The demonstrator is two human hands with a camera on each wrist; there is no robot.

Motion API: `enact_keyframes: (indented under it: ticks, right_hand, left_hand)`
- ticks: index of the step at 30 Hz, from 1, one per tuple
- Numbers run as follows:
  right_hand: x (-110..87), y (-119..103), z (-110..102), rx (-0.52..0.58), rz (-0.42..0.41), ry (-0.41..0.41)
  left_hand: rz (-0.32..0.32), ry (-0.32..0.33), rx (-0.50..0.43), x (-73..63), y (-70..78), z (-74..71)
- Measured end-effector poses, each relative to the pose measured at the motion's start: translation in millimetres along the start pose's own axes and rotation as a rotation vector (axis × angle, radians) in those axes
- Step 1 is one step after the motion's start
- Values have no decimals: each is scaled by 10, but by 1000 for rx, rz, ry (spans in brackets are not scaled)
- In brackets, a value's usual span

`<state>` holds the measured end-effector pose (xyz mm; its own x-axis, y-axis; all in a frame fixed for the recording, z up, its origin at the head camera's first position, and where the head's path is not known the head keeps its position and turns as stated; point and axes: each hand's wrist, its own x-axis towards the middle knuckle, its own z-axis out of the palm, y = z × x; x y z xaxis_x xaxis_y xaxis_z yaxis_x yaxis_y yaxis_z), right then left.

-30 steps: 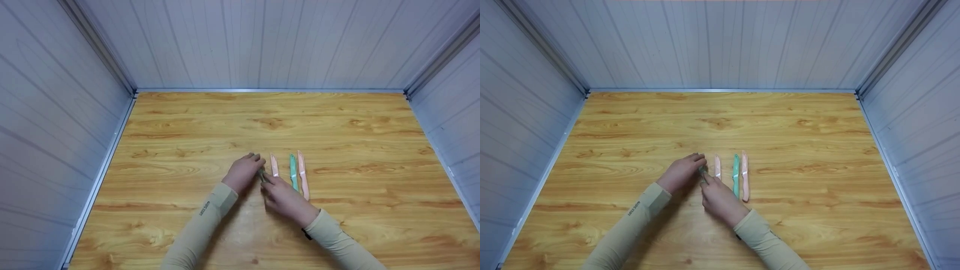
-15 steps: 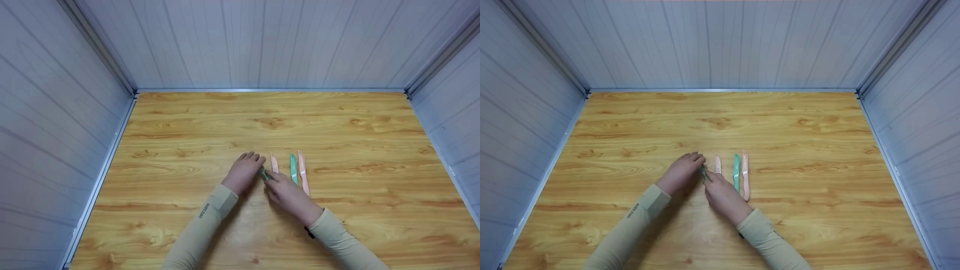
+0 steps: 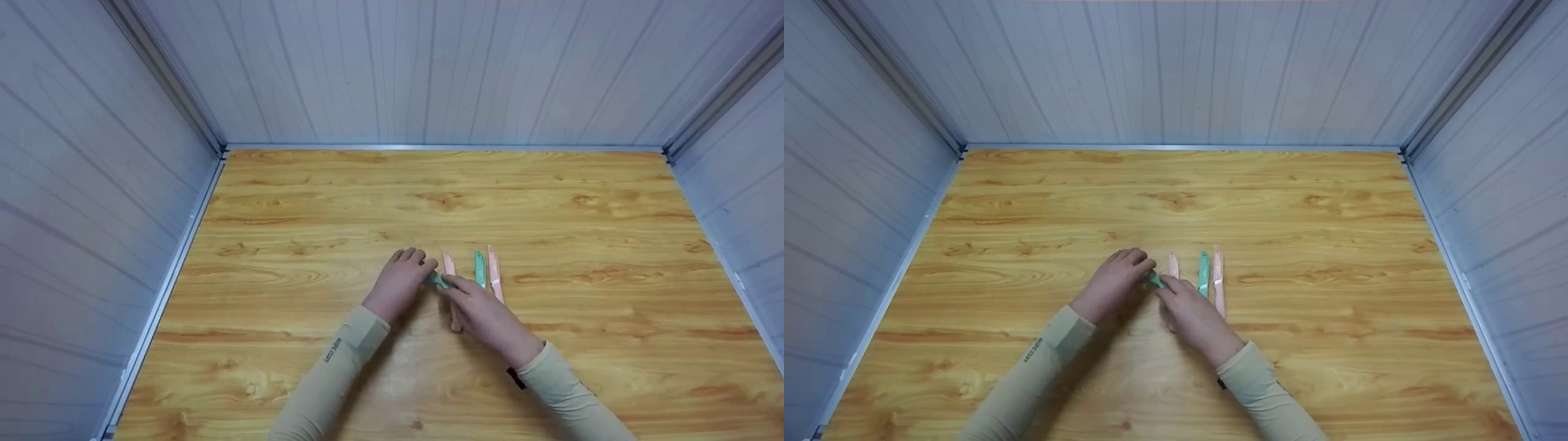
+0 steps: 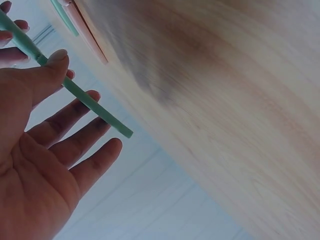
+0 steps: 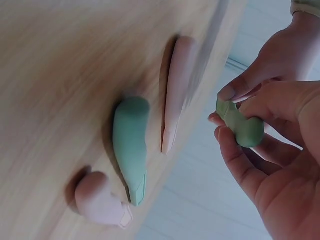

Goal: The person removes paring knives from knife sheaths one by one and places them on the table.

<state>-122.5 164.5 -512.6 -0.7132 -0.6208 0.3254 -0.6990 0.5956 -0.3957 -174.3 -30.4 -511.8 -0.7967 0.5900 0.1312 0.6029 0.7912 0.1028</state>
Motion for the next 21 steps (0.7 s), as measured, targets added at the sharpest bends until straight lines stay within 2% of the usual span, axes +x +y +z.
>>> enact_keyframes:
  ticks: [5,6,9,12,13,21]
  right_hand:
    - [-35,32,-44,57,1,1]
    - [-44,39,-48,110,23,-4]
    - [-64,49,-74,138,55,-5]
    - [-74,55,-105,83,73,-2]
    - [-77,56,-119,27,59,2]
    - [-110,74,-201,-64,29,36]
  left_hand:
    - [13,28,-8,-3,21,-1]
    - [12,26,-9,-5,28,1]
    - [3,17,-14,-17,51,1]
    - [-8,11,-20,-32,79,-13]
    - [-10,15,-23,-36,89,-21]
    - [-32,50,-7,-69,187,-68]
